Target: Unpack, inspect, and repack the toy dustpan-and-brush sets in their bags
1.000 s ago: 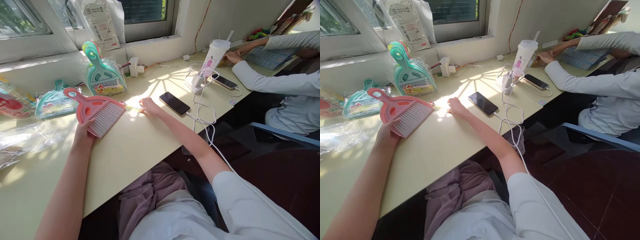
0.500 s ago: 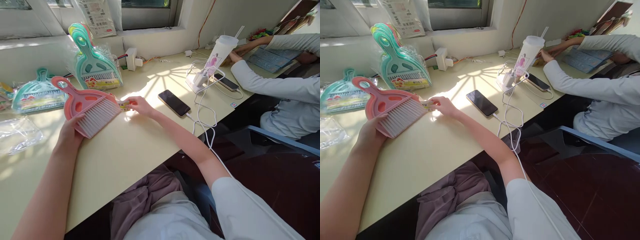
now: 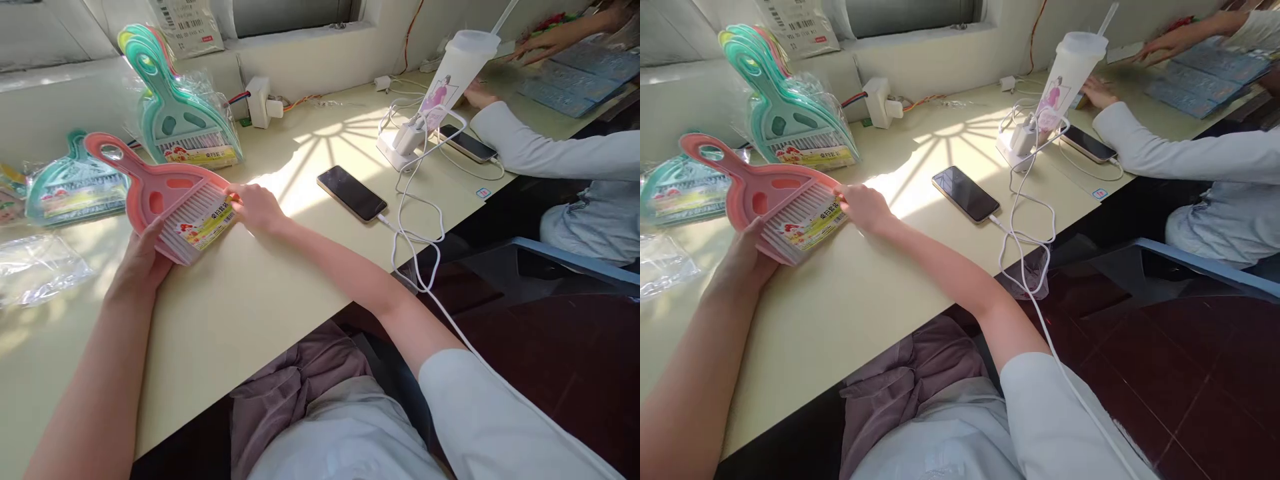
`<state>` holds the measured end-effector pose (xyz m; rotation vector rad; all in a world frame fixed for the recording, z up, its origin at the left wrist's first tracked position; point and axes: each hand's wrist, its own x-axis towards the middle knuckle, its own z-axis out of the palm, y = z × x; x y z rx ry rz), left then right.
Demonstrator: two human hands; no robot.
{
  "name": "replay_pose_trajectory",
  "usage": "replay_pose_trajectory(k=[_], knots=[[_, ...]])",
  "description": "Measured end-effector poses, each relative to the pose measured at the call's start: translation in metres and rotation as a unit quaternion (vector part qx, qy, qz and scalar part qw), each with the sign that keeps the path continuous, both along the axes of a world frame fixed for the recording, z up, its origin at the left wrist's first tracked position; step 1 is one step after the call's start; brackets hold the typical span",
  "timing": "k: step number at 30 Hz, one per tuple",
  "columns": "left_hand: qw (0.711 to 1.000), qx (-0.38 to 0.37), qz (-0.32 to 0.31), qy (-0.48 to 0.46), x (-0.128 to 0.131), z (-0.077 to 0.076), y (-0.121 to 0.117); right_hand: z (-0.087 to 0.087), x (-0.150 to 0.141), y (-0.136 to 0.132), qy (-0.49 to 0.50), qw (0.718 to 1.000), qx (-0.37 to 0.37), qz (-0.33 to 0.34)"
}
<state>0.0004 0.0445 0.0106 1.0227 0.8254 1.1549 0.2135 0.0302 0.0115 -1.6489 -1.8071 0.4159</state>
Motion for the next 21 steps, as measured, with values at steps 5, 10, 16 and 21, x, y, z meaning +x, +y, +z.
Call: replay_pose_trajectory(k=[5,10,16,21], knots=[[0.996,0.039,-0.050,0.063,0.000,-0.001,-0.005,-0.001,-0.003,-0.006,-0.013,0.999,0.050,-0.016],[0.992,0.046,-0.057,0.100,0.003,0.000,-0.008,-0.005,-0.008,-0.006,0.047,0.997,0.043,-0.051],[0.993,0.029,0.006,0.111,0.009,0.008,-0.015,-0.010,-0.011,-0.009,0.125,0.990,0.045,-0.044],[0.996,0.001,0.030,0.085,0.007,0.008,-0.010,-0.020,-0.014,-0.002,0.240,0.970,0.025,-0.028]])
